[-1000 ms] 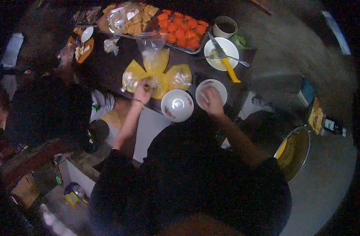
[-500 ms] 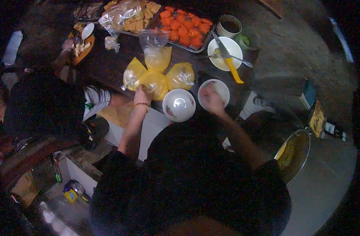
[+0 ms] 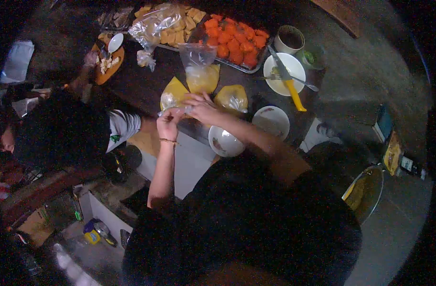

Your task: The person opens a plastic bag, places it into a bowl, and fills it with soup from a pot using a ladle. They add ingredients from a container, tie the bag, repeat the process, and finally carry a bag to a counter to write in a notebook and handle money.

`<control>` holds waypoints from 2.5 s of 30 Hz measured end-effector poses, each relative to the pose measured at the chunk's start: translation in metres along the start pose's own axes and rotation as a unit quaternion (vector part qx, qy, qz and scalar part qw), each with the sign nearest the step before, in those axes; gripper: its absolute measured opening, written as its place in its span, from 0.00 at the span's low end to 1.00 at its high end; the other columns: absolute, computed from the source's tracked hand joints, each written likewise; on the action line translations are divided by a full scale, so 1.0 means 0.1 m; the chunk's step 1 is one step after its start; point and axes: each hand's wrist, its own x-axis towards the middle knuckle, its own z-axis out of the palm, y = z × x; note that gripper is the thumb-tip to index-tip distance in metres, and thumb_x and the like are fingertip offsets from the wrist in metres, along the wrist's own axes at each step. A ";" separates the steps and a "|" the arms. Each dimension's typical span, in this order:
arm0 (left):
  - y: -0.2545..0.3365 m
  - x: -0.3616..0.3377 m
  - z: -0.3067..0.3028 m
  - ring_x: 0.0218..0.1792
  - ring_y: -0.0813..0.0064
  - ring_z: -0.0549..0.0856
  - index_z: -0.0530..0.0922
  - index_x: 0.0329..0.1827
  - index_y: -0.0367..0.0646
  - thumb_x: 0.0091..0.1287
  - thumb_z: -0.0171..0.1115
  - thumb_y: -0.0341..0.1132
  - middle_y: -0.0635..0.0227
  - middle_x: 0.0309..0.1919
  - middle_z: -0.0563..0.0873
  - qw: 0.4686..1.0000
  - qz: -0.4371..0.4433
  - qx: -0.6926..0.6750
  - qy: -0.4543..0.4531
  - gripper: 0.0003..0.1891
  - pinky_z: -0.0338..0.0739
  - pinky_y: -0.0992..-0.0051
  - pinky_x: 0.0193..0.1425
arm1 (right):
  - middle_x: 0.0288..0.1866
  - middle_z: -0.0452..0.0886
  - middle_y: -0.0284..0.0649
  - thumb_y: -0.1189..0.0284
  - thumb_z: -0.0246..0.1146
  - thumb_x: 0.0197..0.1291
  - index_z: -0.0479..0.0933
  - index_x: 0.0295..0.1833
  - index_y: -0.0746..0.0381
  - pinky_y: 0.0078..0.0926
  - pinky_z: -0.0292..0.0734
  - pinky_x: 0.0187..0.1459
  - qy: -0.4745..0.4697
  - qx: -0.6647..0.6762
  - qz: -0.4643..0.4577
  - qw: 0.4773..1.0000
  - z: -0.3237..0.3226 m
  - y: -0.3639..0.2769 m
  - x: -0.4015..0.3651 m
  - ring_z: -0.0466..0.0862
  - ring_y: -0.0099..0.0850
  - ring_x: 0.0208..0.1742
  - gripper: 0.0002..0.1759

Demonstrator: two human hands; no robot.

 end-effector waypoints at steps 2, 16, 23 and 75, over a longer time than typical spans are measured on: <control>0.07 0.14 0.00 0.27 0.85 0.76 0.77 0.28 0.36 0.56 0.57 0.22 0.73 0.25 0.80 0.993 -0.006 -0.103 0.056 0.02 0.71 0.83 0.33 | 0.60 0.64 0.36 0.61 0.58 0.51 0.73 0.47 0.59 0.50 0.45 0.62 -0.006 -0.018 0.016 1.000 -0.12 0.03 0.02 0.58 0.37 0.64 0.19; 0.84 1.00 -0.04 0.26 0.82 0.78 0.78 0.32 0.36 0.54 0.63 0.29 0.69 0.24 0.81 0.975 0.149 -0.009 0.165 0.06 0.72 0.82 0.31 | 0.43 0.73 0.53 0.64 0.61 0.48 0.68 0.43 0.66 0.40 0.68 0.46 0.161 -0.096 0.565 0.803 -1.29 0.25 -2.61 0.74 0.48 0.45 0.21; 0.23 1.11 0.18 0.21 0.82 0.75 0.77 0.27 0.37 0.56 0.60 0.34 0.67 0.19 0.79 0.968 0.166 0.135 0.129 0.08 0.70 0.79 0.27 | 0.36 0.77 0.54 0.64 0.53 0.56 0.71 0.45 0.68 0.36 0.71 0.41 0.139 0.092 0.534 0.829 -1.22 0.38 -2.76 0.78 0.45 0.40 0.18; 3.28 -0.29 2.45 0.50 0.73 0.74 0.66 0.54 0.37 0.57 0.60 0.33 0.62 0.50 0.72 0.861 0.306 -0.229 -0.336 0.23 0.72 0.77 0.47 | 0.26 0.75 0.41 0.76 0.58 0.40 0.73 0.31 0.61 0.30 0.72 0.32 0.110 -0.387 0.074 0.912 -4.88 -0.68 -1.36 0.77 0.38 0.30 0.08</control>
